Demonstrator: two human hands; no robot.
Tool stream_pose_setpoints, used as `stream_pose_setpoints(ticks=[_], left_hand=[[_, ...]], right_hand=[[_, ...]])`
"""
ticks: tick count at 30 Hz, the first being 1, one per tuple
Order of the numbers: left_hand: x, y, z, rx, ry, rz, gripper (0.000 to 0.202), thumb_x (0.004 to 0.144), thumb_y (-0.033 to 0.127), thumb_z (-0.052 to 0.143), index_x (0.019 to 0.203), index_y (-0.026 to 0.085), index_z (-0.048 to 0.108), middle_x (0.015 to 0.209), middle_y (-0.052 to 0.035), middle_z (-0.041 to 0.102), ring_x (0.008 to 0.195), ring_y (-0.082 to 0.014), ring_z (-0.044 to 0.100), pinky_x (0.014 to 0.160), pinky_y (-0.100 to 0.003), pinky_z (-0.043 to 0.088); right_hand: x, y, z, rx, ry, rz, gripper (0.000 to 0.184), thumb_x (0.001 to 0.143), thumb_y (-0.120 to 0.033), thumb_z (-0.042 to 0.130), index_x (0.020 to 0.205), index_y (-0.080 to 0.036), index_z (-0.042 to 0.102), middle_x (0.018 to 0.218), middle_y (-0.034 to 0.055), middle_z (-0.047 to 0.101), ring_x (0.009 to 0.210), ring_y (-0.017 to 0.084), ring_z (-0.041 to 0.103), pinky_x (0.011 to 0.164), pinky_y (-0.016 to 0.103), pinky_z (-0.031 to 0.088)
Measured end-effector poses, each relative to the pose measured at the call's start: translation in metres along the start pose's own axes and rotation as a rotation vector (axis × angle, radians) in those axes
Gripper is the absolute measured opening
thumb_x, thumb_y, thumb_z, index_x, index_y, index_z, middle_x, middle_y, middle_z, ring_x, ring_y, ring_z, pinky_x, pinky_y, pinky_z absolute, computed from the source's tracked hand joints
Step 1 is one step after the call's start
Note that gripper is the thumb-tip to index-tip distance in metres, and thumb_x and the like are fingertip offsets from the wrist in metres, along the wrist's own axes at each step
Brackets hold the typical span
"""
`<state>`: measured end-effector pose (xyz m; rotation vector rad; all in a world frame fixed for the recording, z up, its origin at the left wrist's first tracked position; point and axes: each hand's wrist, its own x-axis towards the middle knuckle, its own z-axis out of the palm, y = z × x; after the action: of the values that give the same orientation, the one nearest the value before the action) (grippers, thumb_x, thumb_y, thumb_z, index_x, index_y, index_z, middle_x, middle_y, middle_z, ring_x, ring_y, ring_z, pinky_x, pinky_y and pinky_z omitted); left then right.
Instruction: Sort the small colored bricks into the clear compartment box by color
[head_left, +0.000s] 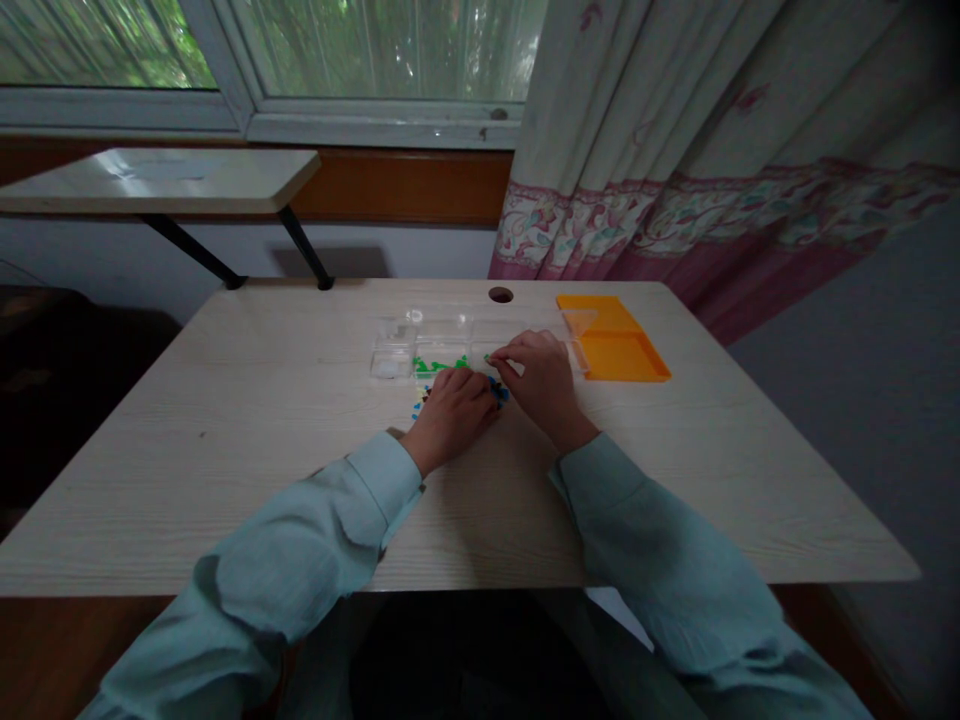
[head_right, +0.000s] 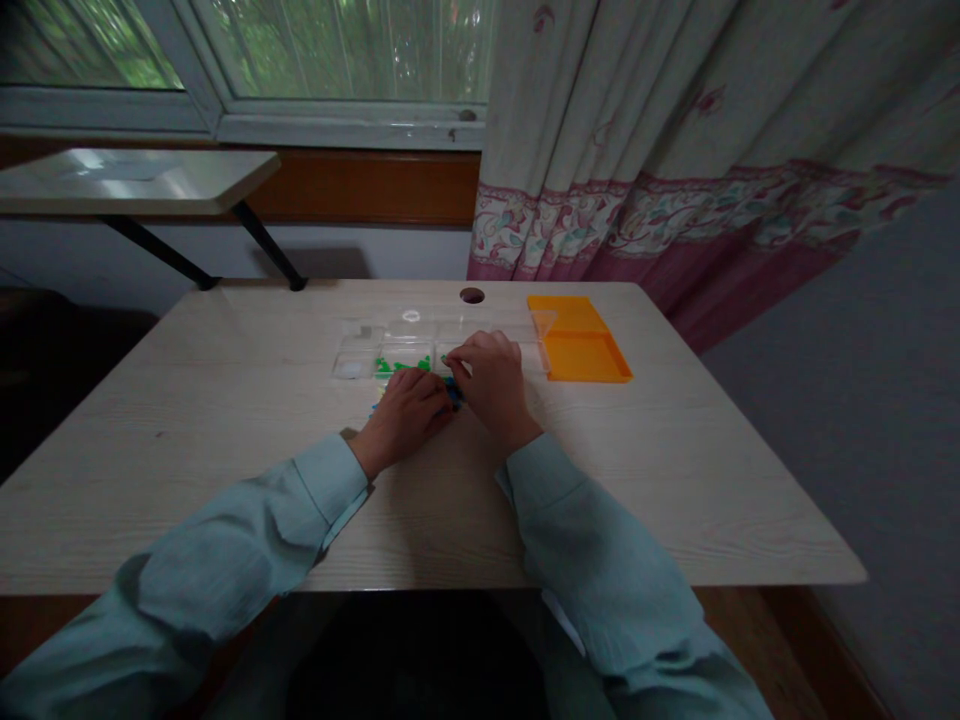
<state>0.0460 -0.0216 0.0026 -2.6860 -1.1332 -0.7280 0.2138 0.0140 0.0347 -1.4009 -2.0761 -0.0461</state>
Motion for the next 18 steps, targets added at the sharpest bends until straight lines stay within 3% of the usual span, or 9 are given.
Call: stream_pose_setpoints(ticks=[4,8,12,18], left_hand=[[0.002,-0.002,-0.005,-0.015,0.03,-0.026,0.024,0.096,0.037,0.051,0.092,0.019,0.066,0.098,-0.0074,0.064,0.097,-0.0237,0.052,0.086,-0.039,0.039],[0.002,-0.012,-0.016,-0.046,0.069,-0.134,0.029,0.097,0.039,0.048,0.09,0.018,0.066,0.087,-0.0067,0.065,0.087,-0.0223,0.054,0.08,-0.038,0.039],[-0.002,-0.029,-0.025,-0.1,0.12,-0.261,0.024,0.096,0.035,0.051,0.092,0.019,0.067,0.08,-0.0051,0.064,0.084,-0.0212,0.055,0.08,-0.037,0.039],[-0.012,-0.056,-0.03,-0.17,0.224,-0.34,0.018,0.092,0.036,0.059,0.095,0.02,0.066,0.086,-0.0041,0.067,0.089,-0.02,0.056,0.083,-0.035,0.043]], right_hand=[[-0.002,-0.004,0.018,0.018,0.068,0.052,0.02,0.091,-0.036,0.059,0.086,-0.025,0.075,0.087,0.004,0.066,0.089,0.022,0.051,0.078,0.036,0.03],[-0.002,-0.008,0.031,0.035,0.087,0.041,0.018,0.09,-0.035,0.06,0.087,-0.026,0.075,0.089,0.003,0.067,0.091,0.021,0.051,0.08,0.036,0.028],[-0.004,-0.009,0.035,0.049,0.119,-0.004,0.018,0.09,-0.036,0.06,0.089,-0.026,0.074,0.091,0.0029,0.067,0.093,0.021,0.051,0.084,0.037,0.028],[-0.006,-0.005,0.036,0.054,0.11,-0.054,0.017,0.09,-0.035,0.06,0.087,-0.026,0.074,0.088,0.003,0.068,0.091,0.022,0.052,0.084,0.037,0.029]])
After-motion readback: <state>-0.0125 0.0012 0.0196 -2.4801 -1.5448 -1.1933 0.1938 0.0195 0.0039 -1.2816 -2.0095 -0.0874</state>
